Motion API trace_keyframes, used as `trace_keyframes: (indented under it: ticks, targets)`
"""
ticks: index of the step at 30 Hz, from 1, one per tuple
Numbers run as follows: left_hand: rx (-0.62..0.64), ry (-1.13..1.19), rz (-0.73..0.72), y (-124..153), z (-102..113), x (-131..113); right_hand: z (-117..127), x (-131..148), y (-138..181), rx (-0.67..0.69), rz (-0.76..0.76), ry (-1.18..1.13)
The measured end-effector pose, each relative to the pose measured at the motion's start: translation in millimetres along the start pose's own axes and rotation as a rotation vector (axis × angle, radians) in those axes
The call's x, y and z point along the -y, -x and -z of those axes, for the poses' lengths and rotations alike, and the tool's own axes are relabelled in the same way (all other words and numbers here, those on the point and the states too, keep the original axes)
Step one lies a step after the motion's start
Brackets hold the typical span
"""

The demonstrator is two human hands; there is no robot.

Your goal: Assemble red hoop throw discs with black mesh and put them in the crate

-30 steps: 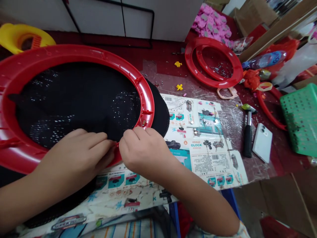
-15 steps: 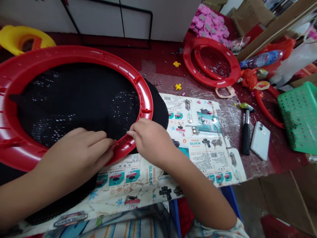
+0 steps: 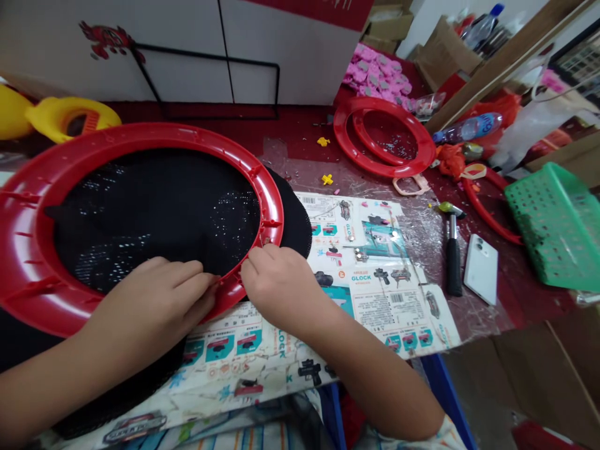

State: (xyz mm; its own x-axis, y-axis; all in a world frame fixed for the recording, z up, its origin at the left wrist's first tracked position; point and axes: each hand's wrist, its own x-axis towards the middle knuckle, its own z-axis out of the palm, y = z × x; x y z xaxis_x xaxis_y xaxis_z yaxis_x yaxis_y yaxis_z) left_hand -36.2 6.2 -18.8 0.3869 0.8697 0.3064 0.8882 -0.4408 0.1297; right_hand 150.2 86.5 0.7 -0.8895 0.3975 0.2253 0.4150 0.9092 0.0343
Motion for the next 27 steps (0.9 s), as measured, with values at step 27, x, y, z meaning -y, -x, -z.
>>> trace_keyframes:
  ticks: [27]
  targets:
    - [-0.276, 0.112, 0.162, 20, 29, 23, 10, -27, -4, 0.247, -0.916, -0.525]
